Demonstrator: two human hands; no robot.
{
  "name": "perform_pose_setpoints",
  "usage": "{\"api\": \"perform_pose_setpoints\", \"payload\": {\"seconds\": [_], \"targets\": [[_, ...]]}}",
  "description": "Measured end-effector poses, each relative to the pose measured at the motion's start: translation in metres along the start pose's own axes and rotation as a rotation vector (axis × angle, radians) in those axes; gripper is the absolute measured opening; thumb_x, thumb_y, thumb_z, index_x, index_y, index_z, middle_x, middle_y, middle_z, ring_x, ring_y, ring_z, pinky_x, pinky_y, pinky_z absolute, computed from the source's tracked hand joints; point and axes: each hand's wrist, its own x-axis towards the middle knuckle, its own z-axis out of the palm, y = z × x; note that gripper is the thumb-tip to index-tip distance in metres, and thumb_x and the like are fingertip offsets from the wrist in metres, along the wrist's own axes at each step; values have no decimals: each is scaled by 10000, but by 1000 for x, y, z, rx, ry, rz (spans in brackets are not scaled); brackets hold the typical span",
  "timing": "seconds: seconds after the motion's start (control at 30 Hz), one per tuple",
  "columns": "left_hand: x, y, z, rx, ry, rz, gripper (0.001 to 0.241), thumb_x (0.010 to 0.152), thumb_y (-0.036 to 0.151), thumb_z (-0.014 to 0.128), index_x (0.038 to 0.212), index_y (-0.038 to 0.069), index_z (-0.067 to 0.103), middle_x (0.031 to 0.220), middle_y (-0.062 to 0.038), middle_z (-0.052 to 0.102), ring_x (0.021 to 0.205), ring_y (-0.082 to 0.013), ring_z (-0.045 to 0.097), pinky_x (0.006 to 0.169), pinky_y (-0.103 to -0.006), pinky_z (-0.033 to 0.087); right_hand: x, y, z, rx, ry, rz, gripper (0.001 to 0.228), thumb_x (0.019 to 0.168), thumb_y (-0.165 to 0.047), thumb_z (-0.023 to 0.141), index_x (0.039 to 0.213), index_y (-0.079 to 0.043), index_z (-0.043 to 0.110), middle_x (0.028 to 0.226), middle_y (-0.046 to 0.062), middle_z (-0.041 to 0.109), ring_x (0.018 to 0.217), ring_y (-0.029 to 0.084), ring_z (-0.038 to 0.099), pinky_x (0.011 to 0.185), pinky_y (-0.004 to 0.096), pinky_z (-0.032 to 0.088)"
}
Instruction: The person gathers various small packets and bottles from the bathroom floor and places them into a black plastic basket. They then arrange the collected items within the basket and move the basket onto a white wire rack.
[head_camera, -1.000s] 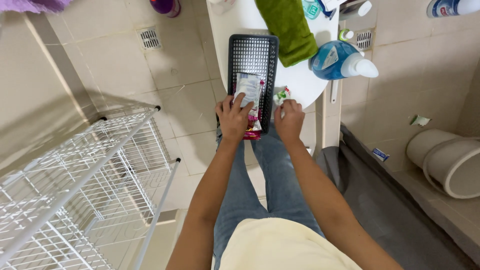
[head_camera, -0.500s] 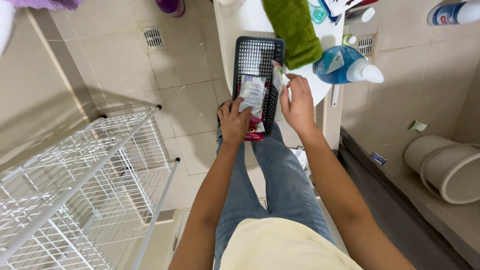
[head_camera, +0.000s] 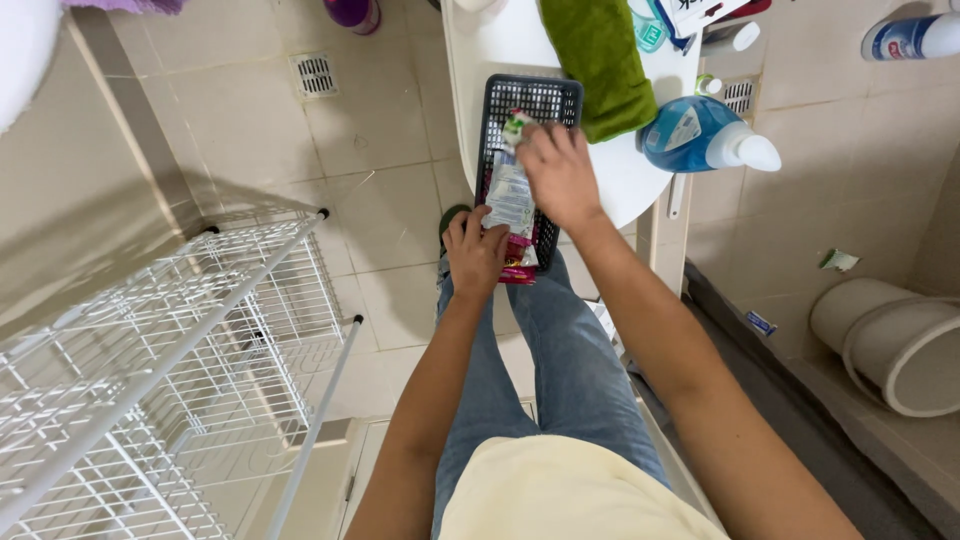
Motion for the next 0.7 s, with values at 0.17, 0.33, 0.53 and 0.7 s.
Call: {"api": "perform_pose_setpoints", "payload": {"seconds": [0.17,0.33,0.53,0.7], "targets": [[-6,-1,-3,-55,-4,-43,70,886,262,810,889,226,750,1222,17,596,1195,-297,529,850,-419,422,-44,-29,36,33,16,-25,39,943,-156,650,962,-177,676,1124,28,617,1089,284,586,840,452,449],[-16,-7,-2,-94,-22,-110,113,901,307,803,869,234,723,1150,38,581,1181,-286,528,866,-420,402,-62,-52,11,149,112,140,108,1028,-153,609,966,-161,696,1064,-3,639,1006,233,612,824,390,440],[-14,-16,-13,-45,97,-145,441,959,375,724,600,180,559,911,15,519,1037,-306,562,822,-430,413,-119,-42,3,295,75,438,438,1065,-358,654,689,-162,545,697,-22,541,790,233,598,793,408,441],[-10,-4,-33,-175,12,-363,517,1107,306,500,627,121,446,480,-114,454,450,-350,547,457,-415,419,-170,-23,-2,432,25,632,542,1026,-107,643,535,-156,419,435,11,408,451,262,492,495,322,396]]}}
